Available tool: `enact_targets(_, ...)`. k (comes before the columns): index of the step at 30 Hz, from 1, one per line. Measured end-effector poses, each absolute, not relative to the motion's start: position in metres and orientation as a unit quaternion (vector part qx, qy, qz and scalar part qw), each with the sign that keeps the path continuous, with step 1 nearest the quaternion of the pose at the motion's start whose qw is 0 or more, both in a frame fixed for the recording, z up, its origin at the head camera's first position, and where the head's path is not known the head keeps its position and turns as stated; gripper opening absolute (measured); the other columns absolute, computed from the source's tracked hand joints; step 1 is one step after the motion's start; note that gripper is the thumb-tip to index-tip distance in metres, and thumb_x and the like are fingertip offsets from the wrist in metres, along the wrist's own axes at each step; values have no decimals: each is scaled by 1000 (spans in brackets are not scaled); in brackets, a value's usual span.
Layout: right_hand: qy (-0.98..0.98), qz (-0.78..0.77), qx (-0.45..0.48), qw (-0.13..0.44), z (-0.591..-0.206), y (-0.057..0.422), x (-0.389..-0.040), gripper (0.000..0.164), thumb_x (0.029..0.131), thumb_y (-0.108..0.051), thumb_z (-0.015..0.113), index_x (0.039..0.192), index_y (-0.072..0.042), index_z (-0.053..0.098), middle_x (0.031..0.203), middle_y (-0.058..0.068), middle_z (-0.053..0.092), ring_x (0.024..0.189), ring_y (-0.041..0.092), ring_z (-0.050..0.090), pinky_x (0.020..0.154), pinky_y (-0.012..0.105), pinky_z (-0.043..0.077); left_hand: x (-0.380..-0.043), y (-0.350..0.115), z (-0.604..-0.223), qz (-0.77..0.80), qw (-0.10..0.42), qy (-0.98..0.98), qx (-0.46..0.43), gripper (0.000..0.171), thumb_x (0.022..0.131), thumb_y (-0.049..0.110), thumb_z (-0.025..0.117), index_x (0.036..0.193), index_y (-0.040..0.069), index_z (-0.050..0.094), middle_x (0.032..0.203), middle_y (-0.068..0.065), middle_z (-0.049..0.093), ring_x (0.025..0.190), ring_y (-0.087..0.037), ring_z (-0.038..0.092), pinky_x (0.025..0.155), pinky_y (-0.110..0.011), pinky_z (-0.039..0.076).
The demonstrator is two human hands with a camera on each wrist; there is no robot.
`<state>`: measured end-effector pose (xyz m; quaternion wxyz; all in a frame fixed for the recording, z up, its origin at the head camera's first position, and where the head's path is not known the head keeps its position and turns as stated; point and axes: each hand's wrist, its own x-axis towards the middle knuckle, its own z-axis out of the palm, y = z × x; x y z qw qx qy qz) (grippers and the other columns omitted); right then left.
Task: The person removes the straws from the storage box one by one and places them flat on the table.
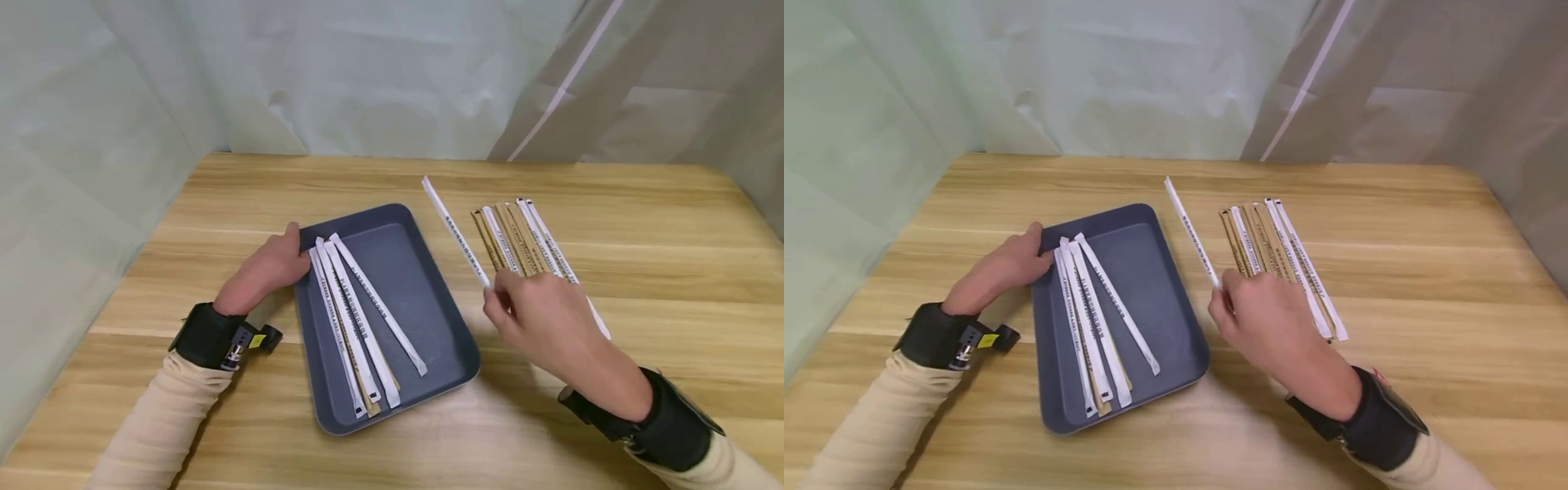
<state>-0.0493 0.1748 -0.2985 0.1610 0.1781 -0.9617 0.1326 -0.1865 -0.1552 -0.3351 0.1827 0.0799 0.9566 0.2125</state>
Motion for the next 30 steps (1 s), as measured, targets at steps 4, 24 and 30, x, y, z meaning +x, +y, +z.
enact_targets(4,-961,121,165,186,-303,190,-50,28,87,-15,58,62,-17,45,49,-9,34,41,6,31,37,26,24,-186,-159,-334,215,187,955,79,60,99,18,37,141,-18,14,117,-37,47,90,-37,51,73,-44,43)
enact_targets(24,-966,69,126,216,-321,232,-41,30,87,-14,54,59,-15,42,45,-7,28,37,8,26,35,25,18,-187,-156,-330,211,195,954,84,63,99,18,37,143,-17,10,120,-38,45,93,-38,51,76,-46,43)
enact_targets(30,-969,73,127,199,-322,234,-39,31,87,-14,54,59,-16,42,45,-8,29,37,6,25,35,24,19,-185,-158,-331,214,191,954,85,62,98,18,37,142,-18,12,120,-38,45,93,-37,50,76,-46,43)
